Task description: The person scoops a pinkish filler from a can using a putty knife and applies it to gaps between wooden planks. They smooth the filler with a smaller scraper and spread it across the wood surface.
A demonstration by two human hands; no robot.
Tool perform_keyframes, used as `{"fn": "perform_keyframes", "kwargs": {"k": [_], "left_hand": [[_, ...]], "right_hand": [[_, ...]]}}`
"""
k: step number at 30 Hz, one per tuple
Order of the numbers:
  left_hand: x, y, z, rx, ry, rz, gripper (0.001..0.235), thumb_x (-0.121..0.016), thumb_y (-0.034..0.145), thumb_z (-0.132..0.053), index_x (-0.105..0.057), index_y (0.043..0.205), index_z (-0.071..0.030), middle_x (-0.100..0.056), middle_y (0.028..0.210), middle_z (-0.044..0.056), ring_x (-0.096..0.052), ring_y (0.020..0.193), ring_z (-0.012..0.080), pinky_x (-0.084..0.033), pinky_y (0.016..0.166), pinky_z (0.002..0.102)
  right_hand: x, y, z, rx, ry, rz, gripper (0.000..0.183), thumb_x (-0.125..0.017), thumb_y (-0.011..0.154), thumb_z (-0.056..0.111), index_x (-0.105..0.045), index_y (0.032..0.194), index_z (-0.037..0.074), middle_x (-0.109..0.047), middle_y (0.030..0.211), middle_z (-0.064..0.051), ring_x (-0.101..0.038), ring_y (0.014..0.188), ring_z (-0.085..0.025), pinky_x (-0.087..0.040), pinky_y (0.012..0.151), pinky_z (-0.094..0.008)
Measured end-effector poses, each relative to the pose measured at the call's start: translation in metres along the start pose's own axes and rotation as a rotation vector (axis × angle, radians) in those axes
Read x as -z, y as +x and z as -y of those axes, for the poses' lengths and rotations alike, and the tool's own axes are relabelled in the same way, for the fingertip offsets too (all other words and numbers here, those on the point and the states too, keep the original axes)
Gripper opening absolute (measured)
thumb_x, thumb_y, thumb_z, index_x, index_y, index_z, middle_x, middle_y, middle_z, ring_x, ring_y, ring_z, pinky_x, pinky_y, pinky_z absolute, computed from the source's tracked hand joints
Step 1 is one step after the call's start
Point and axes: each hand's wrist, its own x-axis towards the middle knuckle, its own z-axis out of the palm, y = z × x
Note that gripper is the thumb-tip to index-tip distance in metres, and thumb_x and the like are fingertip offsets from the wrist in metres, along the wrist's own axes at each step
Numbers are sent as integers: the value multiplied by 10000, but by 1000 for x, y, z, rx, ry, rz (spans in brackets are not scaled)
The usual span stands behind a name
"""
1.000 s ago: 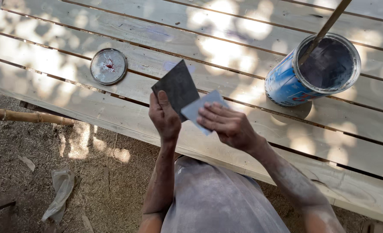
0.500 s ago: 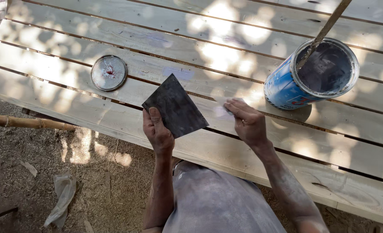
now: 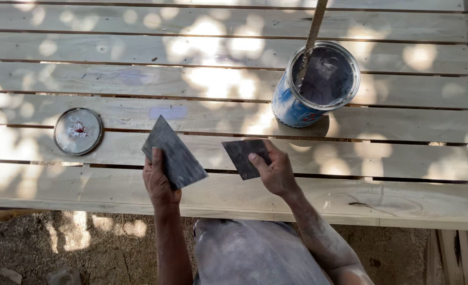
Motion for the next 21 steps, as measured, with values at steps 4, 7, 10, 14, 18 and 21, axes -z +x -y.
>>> {"fn": "perform_keyframes", "kwargs": {"k": [4, 7, 10, 14, 18, 21], "left_hand": [[-3, -16, 52, 414, -93, 112, 330, -744, 903, -224, -692, 1160, -24, -747, 1013, 148, -750, 929, 265, -672, 812, 425], [-9, -29, 76, 505, -158, 206, 295, -772, 893, -184, -686, 1144, -56, -736, 1094, 76, -743, 995, 208, -661, 860, 416], [-25, -27, 86, 552, -140, 399, 285, -777, 892, -162, -701, 1133, -30, -743, 1107, 112, -748, 998, 194, -645, 892, 361], [-61, -20, 92, 449, 135, 445, 254, -780, 958, -175, -710, 1078, 38, -760, 1000, 168, -751, 861, 221, -651, 769, 392], [-110, -2, 83, 379, -3, 350, 264, -751, 971, -190, -677, 1124, 12, -743, 1053, 123, -742, 928, 202, -641, 825, 360], [-157, 18, 82, 227, -18, 303, 284, -667, 1023, -212, -645, 1190, 17, -718, 1108, 111, -720, 1006, 200, -619, 906, 354]], "right_hand": [[6, 21, -9, -61, 320, -152, 271, -510, 1055, 200, -642, 1233, 43, -728, 950, -4, -673, 829, -66, -578, 744, -254], [10, 33, -1, -90, 131, -54, 279, -561, 1066, 236, -690, 1164, 9, -708, 907, -35, -619, 803, -76, -543, 720, -281], [29, 43, 13, -214, -35, 101, 330, -580, 1036, 298, -715, 1182, 34, -745, 884, -51, -642, 762, -84, -563, 695, -287], [85, 67, 38, -380, -366, 231, 425, -546, 1024, 384, -679, 1341, 134, -806, 937, -94, -678, 692, -163, -546, 639, -319], [154, 125, 75, 308, -353, -547, 620, -746, 1023, 304, -502, 1527, 38, -658, 1331, -126, -683, 1014, -181, -619, 758, -300], [184, 184, 97, 617, -649, -401, 722, -874, 908, 274, -480, 1376, -109, -567, 1294, -220, -631, 1033, -281, -562, 773, -369]]}}
